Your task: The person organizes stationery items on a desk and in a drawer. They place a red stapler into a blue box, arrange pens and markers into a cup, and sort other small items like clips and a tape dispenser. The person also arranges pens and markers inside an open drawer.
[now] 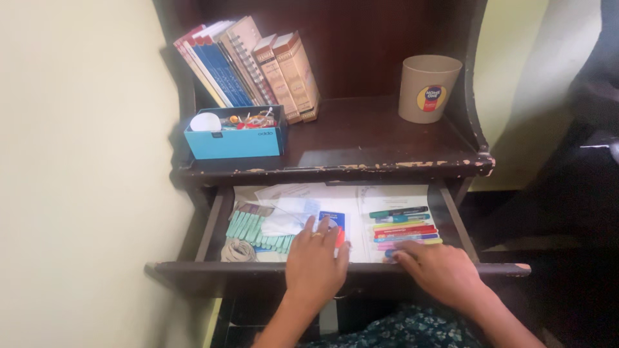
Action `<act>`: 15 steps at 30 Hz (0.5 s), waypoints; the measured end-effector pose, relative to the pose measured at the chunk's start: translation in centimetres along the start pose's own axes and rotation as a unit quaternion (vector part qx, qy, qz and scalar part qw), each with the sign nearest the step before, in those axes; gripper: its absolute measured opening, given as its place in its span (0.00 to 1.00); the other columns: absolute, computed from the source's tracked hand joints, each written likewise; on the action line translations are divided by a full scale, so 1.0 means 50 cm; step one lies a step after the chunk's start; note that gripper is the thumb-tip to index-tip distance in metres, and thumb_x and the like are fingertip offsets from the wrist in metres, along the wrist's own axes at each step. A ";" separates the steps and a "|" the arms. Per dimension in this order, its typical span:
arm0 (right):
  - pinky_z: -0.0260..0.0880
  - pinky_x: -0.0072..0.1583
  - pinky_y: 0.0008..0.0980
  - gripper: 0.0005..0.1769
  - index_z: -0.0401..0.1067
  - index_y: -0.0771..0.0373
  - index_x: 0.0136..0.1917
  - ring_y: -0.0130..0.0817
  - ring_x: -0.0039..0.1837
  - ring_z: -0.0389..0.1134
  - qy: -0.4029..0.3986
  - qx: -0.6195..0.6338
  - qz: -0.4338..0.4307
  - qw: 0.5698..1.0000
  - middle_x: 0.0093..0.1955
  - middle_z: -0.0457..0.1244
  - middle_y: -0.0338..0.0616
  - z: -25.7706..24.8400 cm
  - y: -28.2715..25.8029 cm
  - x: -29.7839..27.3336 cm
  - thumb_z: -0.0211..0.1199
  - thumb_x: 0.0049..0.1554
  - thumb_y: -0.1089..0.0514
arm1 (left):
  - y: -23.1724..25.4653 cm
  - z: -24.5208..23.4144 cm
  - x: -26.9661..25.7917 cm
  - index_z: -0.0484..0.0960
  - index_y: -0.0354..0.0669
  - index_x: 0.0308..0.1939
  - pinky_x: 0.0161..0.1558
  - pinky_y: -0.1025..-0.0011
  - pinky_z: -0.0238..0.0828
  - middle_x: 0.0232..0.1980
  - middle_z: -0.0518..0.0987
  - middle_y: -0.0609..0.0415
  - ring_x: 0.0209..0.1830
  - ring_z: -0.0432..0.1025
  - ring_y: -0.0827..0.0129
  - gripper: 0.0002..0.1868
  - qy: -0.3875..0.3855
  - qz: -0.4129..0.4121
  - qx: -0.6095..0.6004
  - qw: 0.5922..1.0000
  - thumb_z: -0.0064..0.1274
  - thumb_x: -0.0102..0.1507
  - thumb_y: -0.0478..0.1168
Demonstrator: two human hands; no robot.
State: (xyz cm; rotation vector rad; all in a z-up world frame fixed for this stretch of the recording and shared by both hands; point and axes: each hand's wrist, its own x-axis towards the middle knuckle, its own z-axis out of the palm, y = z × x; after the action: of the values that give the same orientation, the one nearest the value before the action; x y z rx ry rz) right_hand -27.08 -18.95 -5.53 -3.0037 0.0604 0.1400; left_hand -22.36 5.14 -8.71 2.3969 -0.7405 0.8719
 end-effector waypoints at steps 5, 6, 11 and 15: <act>0.74 0.55 0.43 0.24 0.75 0.48 0.54 0.44 0.52 0.74 0.105 -0.043 -0.061 0.992 0.48 0.72 0.41 0.053 0.080 -0.012 0.56 0.54 0.34 | -0.017 -0.011 -0.045 0.83 0.38 0.40 0.50 0.52 0.65 0.48 0.82 0.43 0.48 0.72 0.49 0.13 0.031 0.037 0.015 0.999 0.54 0.62 0.45; 0.74 0.54 0.44 0.23 0.76 0.49 0.53 0.45 0.51 0.74 0.121 -0.027 -0.089 0.988 0.47 0.72 0.43 0.051 0.106 -0.011 0.57 0.53 0.35 | -0.017 -0.021 -0.050 0.83 0.38 0.39 0.47 0.52 0.65 0.45 0.82 0.44 0.45 0.73 0.51 0.13 0.036 0.045 0.009 0.998 0.54 0.61 0.44; 0.73 0.55 0.45 0.21 0.78 0.48 0.55 0.44 0.52 0.74 -0.022 0.040 -0.065 0.997 0.48 0.73 0.41 0.031 0.199 0.008 0.57 0.58 0.37 | -0.006 -0.068 -0.008 0.83 0.42 0.34 0.47 0.51 0.68 0.35 0.82 0.45 0.40 0.76 0.50 0.19 -0.243 -0.061 0.035 0.967 0.48 0.67 0.52; 0.71 0.59 0.40 0.22 0.80 0.57 0.57 0.40 0.56 0.72 -0.187 0.112 -0.210 0.953 0.53 0.72 0.48 -0.038 0.215 0.109 0.49 0.65 0.45 | -0.020 -0.053 0.104 0.84 0.39 0.35 0.51 0.48 0.71 0.39 0.83 0.39 0.45 0.78 0.45 0.26 -0.449 -0.065 0.011 0.891 0.41 0.70 0.56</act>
State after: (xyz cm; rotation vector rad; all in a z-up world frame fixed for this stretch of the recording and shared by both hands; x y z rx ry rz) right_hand -21.97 -30.03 -5.61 -2.6379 -0.5565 0.6016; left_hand -19.52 5.80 -3.58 2.7844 -0.8503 -0.3605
